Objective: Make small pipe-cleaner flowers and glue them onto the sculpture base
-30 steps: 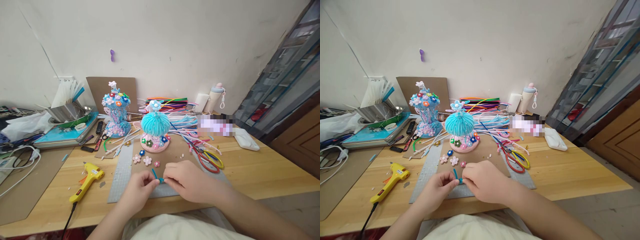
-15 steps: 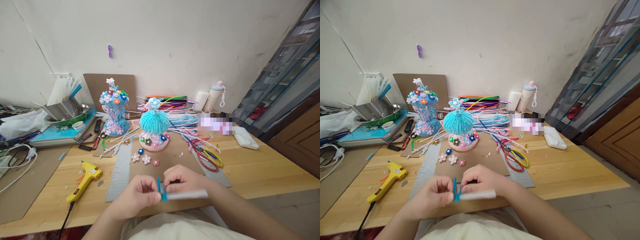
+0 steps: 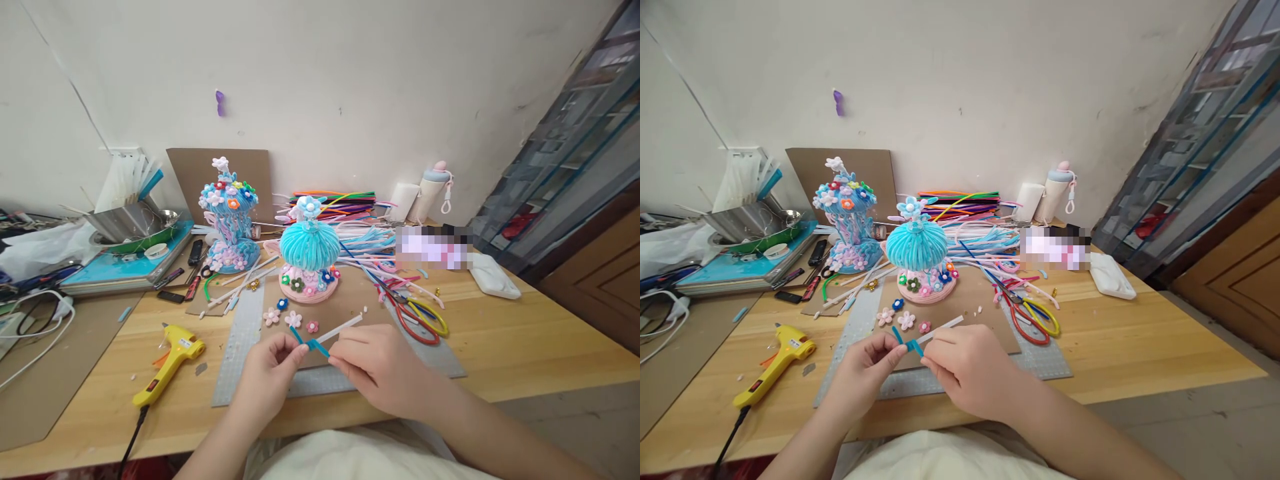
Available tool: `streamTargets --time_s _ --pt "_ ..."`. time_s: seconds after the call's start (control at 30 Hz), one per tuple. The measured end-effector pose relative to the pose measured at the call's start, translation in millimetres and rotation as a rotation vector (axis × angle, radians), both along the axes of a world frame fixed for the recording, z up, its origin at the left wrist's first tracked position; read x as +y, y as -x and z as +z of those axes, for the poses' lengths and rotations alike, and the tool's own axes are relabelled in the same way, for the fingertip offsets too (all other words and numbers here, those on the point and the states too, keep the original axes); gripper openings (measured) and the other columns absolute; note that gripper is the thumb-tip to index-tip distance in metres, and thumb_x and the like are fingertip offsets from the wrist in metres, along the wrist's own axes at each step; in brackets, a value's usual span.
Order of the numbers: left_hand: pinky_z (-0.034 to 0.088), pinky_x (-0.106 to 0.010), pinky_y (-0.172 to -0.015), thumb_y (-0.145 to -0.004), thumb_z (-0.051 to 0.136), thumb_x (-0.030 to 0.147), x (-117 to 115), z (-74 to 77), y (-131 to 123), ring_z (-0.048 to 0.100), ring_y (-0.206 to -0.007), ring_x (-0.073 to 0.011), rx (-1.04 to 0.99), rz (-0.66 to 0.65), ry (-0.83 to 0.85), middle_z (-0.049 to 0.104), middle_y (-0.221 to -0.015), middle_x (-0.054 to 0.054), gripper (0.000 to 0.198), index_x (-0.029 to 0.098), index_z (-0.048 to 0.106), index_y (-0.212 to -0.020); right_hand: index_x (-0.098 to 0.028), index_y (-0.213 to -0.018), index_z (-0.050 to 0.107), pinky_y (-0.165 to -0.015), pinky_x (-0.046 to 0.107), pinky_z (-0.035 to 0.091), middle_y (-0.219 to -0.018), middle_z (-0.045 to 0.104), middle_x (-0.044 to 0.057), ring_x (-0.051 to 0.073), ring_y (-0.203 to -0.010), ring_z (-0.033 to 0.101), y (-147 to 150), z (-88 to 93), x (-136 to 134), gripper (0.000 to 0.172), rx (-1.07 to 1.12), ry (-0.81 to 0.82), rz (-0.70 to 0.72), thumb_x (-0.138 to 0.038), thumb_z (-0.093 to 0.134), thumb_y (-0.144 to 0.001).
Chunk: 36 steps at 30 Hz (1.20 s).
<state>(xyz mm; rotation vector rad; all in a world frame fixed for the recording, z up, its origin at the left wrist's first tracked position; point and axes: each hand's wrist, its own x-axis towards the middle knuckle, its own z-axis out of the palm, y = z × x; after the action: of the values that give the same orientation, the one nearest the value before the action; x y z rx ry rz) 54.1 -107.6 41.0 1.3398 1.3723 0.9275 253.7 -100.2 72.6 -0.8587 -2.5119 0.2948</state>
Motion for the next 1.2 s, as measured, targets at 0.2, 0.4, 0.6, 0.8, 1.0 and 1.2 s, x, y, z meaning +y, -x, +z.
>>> streamTargets --time_s 0.2,0.4,0.6,0.8,1.0,1.2 --pt "0.007 -0.017 -0.038 -0.069 0.064 0.037 -5.0 7.7 3.3 0.014 -0.038 -0.0003 -0.563 -0.093 0.332 0.035 -0.05 0.008 0.032 0.016 0.041 -0.063 -0.017 -0.077 0.06 -0.058 0.024 0.033 -0.066 0.056 0.002 0.011 -0.062 0.048 -2.0 -15.9 8.2 0.021 0.239 0.139 0.032 -0.023 0.043 -0.088" --pt "0.007 -0.014 -0.035 -0.077 0.057 0.03 -9.8 6.2 -2.5 0.015 -0.036 0.0014 -0.842 -0.326 0.528 0.04 -0.056 0.005 0.022 0.013 0.047 -0.069 -0.016 -0.077 0.062 -0.066 0.025 0.04 -0.072 0.061 0.004 0.013 -0.069 0.052 2.7 -19.6 26.8 0.022 0.401 0.228 0.142 -0.026 0.045 -0.088" --pt "0.009 -0.013 -0.034 -0.075 0.06 0.031 -5.6 5.6 -6.0 0.016 -0.035 0.0021 -0.986 -0.432 0.637 0.038 -0.057 0.005 0.022 0.012 0.051 -0.07 -0.018 -0.083 0.063 -0.064 0.024 0.04 -0.072 0.062 0.003 0.012 -0.069 0.053 11.8 -19.0 27.7 0.02 0.482 0.174 0.153 -0.025 0.045 -0.088" --pt "0.011 -0.012 -0.034 -0.079 0.054 0.028 -5.3 12.7 -6.8 0.019 -0.036 0.0019 -1.013 -0.405 0.604 0.038 -0.062 0.005 0.017 0.012 0.052 -0.075 -0.018 -0.081 0.061 -0.062 0.024 0.04 -0.069 0.057 0.003 0.013 -0.067 0.05 17.3 -23.4 21.4 0.021 0.506 0.18 0.114 -0.022 0.042 -0.089" --pt "0.013 -0.012 -0.034 -0.083 0.049 0.028 -5.4 17.5 -14.4 0.024 -0.038 0.0014 -0.932 -0.261 0.544 0.04 -0.063 0.004 0.019 0.011 0.052 -0.074 -0.017 -0.074 0.057 -0.067 0.023 0.042 -0.076 0.055 0.003 0.012 -0.073 0.053 24.4 -20.7 10.8 0.022 0.594 0.356 0.055 -0.018 0.04 -0.089" --pt "0.019 -0.012 -0.034 -0.081 0.052 0.034 -8.4 13.0 -18.0 0.031 -0.038 0.0005 -0.864 -0.207 0.557 0.039 -0.059 0.005 0.024 0.013 0.049 -0.07 -0.017 -0.072 0.054 -0.062 0.022 0.039 -0.07 0.05 0.001 0.011 -0.066 0.049 29.8 -31.3 5.6 0.022 0.576 0.341 -0.065 -0.018 0.04 -0.088"
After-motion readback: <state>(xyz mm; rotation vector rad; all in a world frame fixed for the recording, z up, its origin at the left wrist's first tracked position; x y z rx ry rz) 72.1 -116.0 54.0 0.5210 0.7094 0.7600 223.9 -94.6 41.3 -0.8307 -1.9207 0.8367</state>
